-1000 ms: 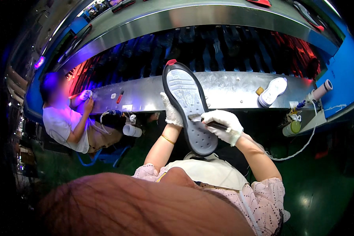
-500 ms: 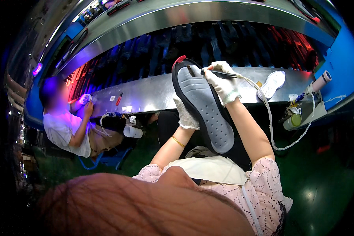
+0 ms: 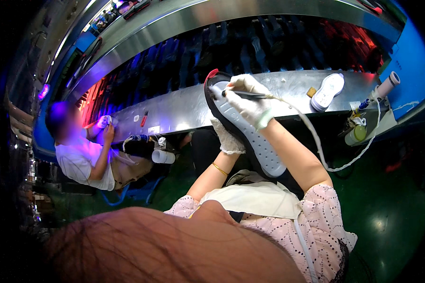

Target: The person scrubs the sole of a single shoe with a brush while seated at a workstation. The shoe is repeatedly turned and repositioned to access different areas of the sole during the cleaning process.

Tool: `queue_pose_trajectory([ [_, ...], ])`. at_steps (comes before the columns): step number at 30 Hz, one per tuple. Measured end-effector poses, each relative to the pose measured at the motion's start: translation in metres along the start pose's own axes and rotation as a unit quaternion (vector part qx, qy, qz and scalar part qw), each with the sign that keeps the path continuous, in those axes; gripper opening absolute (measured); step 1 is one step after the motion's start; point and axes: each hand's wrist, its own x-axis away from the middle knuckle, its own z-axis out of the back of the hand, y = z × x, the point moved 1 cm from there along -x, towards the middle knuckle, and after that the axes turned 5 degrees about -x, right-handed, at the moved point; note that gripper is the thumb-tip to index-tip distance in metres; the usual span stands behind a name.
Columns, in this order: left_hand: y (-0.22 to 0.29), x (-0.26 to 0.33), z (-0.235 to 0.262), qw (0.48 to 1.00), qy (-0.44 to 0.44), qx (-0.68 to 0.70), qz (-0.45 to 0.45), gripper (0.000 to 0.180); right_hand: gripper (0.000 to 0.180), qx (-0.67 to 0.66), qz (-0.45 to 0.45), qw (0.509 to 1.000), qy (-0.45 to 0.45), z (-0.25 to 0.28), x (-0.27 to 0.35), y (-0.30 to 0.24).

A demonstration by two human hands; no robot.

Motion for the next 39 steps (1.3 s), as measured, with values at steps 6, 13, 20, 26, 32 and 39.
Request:
queue_pose_trajectory([
  [6, 0.004, -0.001, -0.001, 0.991, 0.075, -0.096, -0.048, 0.093, 0.023, 0.265, 0.098, 0.955, -0.090, -0.001, 0.009, -0.004],
  [13, 0.017, -0.005, 0.009, 0.993, 0.046, -0.102, -0.046, 0.093, 0.021, 0.302, 0.136, 0.943, -0.033, 0.003, 0.022, -0.001],
  [20, 0.020, -0.010, 0.027, 0.998, 0.059, -0.008, -0.023, 0.084, 0.025, 0.138, -0.022, 0.988, -0.061, 0.004, 0.033, 0.003],
  [26, 0.033, -0.008, 0.025, 0.989, 0.107, -0.095, -0.038, 0.083, 0.020, 0.230, 0.043, 0.963, -0.133, 0.007, 0.045, -0.001],
  [32, 0.045, -0.005, 0.020, 0.984, 0.138, -0.108, -0.039, 0.080, 0.018, 0.261, 0.050, 0.961, -0.082, 0.009, 0.057, 0.000],
  [39, 0.048, 0.007, 0.022, 0.987, 0.048, -0.155, 0.020, 0.092, 0.015, 0.043, -0.147, 0.988, -0.012, 0.030, 0.081, 0.006],
])
